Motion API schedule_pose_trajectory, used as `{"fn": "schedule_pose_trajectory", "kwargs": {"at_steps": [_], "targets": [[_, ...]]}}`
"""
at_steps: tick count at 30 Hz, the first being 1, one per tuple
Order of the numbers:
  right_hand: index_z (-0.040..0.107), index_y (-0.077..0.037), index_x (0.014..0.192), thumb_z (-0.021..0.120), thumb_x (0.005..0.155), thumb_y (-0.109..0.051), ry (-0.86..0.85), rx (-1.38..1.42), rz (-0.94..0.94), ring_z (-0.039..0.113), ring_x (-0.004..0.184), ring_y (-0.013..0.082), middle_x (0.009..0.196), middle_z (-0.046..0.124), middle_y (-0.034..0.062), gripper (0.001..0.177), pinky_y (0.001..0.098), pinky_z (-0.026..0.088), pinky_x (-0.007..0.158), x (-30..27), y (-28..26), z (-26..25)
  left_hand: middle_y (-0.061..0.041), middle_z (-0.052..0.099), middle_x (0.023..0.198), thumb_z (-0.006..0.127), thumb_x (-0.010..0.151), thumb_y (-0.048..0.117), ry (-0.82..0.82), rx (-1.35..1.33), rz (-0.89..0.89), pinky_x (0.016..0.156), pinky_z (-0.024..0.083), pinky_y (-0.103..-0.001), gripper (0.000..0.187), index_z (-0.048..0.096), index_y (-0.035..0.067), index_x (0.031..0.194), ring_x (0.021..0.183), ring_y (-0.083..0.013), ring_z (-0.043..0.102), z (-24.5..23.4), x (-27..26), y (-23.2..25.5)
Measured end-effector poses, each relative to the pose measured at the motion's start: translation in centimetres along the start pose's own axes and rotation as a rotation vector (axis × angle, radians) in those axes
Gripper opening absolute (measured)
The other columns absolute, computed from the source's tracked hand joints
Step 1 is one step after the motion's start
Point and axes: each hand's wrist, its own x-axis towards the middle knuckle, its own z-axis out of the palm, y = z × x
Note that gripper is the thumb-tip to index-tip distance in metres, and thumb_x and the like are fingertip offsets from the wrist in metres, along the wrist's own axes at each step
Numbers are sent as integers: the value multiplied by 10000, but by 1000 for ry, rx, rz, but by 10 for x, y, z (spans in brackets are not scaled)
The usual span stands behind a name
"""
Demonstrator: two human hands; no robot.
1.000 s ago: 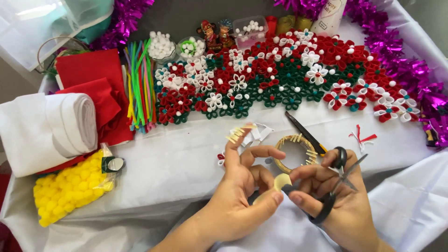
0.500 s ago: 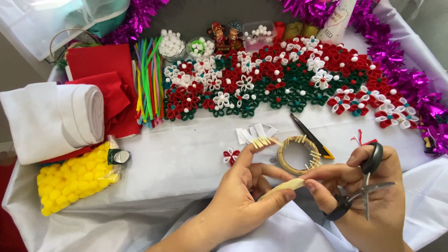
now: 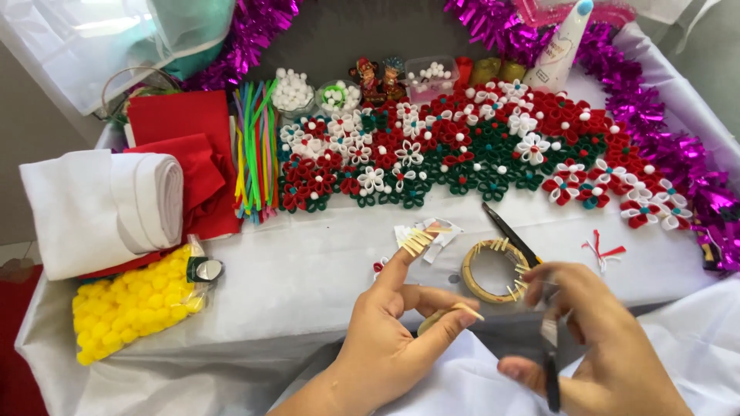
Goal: Cutting small foam strips and assembling them into decorative flower shapes for jewelry or crafts.
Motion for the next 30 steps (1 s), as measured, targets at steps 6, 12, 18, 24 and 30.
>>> {"fn": "schedule_pose_trajectory", "kwargs": {"at_steps": [6,12,18,24,30], "targets": [[733,-169,604,1047,451,-505,21,-67,-55,657,618,111,644,693,-76,485,246,503,607,-4,4,24,56,832,826,813,796,270,152,15,-124,978,431,-170,829,464,153,1539,887,1,705,4,-1,0],[626,-139,559,1056,451,-454,96,-63,-71,591,566,122,621,661,-74,544,256,452,533,-8,2,31,34,812,841,788,810,220,89,2,-84,898,536,-214,789,450,132,1517,763,-59,709,4,-3,-5],[584,-127,526,1058,467,-427,116,-72,-83,533,549,125,557,603,-65,564,264,409,516,-8,4,33,27,823,804,765,781,200,99,24,-145,823,571,-229,725,511,196,1461,731,-62,708,4,-3,3],[550,-111,529,1086,459,-356,94,9,-33,506,548,130,558,590,-47,594,259,406,524,-10,9,35,39,804,764,764,768,186,107,15,-216,815,567,-217,739,522,212,1466,713,-56,695,4,-2,8],[552,-116,544,1080,468,-383,75,-5,-38,497,564,139,558,560,-40,596,274,391,535,-11,11,35,33,794,753,782,773,177,93,-5,-214,806,564,-235,701,516,199,1421,681,-61,670,5,-2,3]]}}
